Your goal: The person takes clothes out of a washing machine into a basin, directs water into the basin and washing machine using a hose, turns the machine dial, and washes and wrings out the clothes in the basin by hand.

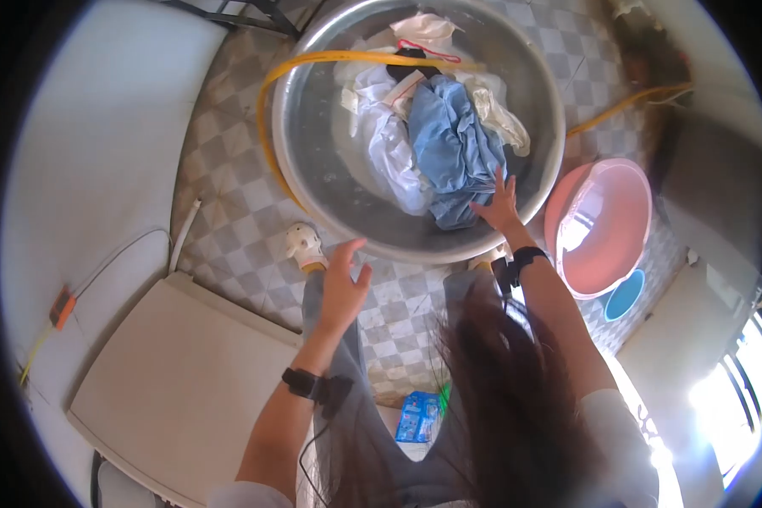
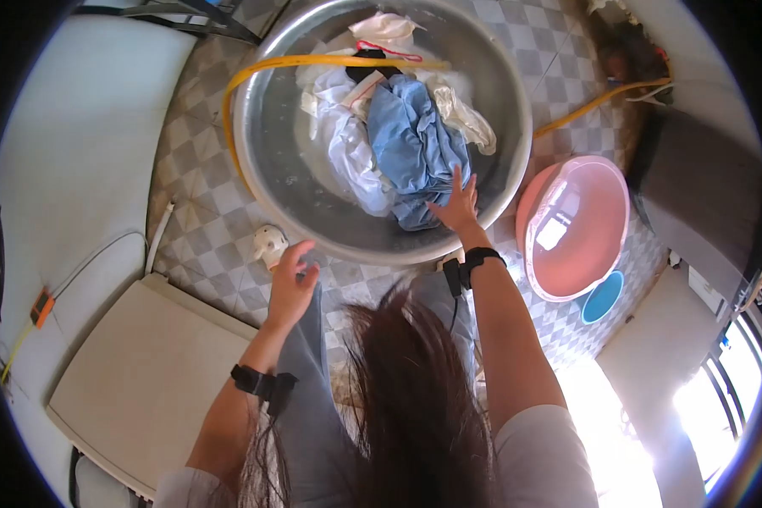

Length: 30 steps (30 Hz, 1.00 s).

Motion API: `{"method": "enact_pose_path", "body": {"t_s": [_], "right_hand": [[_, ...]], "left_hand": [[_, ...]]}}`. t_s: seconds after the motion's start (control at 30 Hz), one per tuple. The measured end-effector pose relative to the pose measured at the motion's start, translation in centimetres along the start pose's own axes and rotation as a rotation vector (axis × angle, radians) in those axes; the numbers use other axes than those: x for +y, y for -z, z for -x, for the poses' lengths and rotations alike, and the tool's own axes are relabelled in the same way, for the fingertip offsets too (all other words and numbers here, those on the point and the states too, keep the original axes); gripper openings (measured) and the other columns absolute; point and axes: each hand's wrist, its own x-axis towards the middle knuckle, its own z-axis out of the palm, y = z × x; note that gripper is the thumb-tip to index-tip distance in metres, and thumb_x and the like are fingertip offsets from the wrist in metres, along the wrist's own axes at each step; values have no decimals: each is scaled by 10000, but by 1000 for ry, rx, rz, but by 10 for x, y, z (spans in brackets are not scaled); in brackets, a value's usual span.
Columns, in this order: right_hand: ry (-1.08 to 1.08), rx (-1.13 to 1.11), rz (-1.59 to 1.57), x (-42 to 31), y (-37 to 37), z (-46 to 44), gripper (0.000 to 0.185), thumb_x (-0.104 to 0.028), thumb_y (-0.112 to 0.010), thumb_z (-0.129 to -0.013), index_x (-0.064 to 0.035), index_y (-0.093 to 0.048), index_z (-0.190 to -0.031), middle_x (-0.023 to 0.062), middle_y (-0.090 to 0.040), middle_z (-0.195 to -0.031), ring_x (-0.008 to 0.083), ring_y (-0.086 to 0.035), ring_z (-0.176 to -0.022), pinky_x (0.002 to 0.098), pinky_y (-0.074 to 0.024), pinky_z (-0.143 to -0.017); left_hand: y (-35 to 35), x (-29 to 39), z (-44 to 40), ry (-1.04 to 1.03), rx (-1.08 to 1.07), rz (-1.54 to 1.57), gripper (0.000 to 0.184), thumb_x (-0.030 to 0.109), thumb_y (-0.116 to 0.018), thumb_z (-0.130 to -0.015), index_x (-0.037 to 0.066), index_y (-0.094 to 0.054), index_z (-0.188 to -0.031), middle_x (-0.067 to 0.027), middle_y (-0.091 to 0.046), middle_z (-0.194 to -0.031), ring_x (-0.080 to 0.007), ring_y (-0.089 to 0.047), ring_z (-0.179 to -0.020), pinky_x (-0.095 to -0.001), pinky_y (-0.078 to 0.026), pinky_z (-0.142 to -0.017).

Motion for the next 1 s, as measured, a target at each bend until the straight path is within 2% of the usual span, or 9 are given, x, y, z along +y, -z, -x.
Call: {"method": "enact_pose_path", "body": {"t_s": [0.17,0.33,0.43,0.53,0.73,0.83,0.9,0.93,1.0], "right_hand": [[-228,-72,84,-8,-34,-64,1228,-497,-817,-583,-394,35,-1461,248,-85,-1503,484,-100,-1371,676,-153,-1033],[4,-69,-216,18,-102,-101,856,-289,-763,-617,-232,-358,-1369,216,-576,-1183,401,-531,-1107,469,-383,-954],[-25,-126,-453,-28,-64,-57,690,-203,-726,-608,-160,-505,-1260,197,-620,-1081,366,-579,-1035,430,-430,-909],[103,78,-687,-63,-17,9,539,-132,-695,-615,-57,-589,-1137,182,-608,-1056,368,-562,-1012,404,-451,-860],[350,271,-863,-116,75,108,496,-52,-670,-597,-9,-593,-1085,159,-557,-950,335,-529,-907,381,-441,-794],[414,191,-881,-127,122,150,485,-31,-664,-583,-7,-594,-1062,144,-521,-904,325,-504,-866,379,-431,-755],[416,92,-910,-134,147,172,485,-20,-663,-575,-6,-594,-1055,139,-506,-889,324,-491,-852,381,-427,-739],[496,59,-912,-137,157,182,488,-20,-667,-563,-12,-596,-1047,134,-490,-865,321,-479,-836,383,-424,-728],[610,3,-954,-145,172,197,506,-19,-677,-540,-32,-597,-1039,117,-466,-851,318,-469,-834,383,-419,-714]], "left_hand": [[-56,-41,-2,127,-45,24,370,56,-596,-807,39,-531,-1171,-142,-563,-1157,-278,-561,-1058,-341,-490,-823],[-87,-77,-5,268,-80,10,326,65,-600,-812,35,-561,-1135,-130,-585,-1126,-264,-578,-1039,-344,-497,-811],[-97,-73,-23,426,-241,144,302,61,-591,-820,38,-582,-1121,-134,-591,-1109,-255,-582,-1038,-345,-496,-822],[-104,-56,-45,289,-174,93,266,147,-603,-864,36,-598,-1105,-140,-593,-1136,-232,-584,-1055,-333,-495,-825],[-89,-15,-92,648,69,508,633,565,-469,-905,93,-469,-1326,-61,-468,-1361,-163,-456,-1222,-353,-340,-1033],[-61,34,-123,417,68,393,794,674,-429,-857,64,-416,-1367,-78,-493,-1335,-194,-475,-1200,-354,-297,-1070],[-40,57,-147,694,-552,828,834,682,-382,-871,60,-320,-1423,-88,-338,-1458,-195,-299,-1336,-360,-176,-1111],[-41,99,-151,737,-630,988,662,563,-503,-883,62,-466,-1314,-72,-529,-1279,-191,-490,-1169,-354,-356,-1012],[-37,112,-164,761,-616,757,528,464,-552,-879,62,-526,-1219,-52,-580,-1152,-177,-542,-1058,-337,-418,-923]]}}
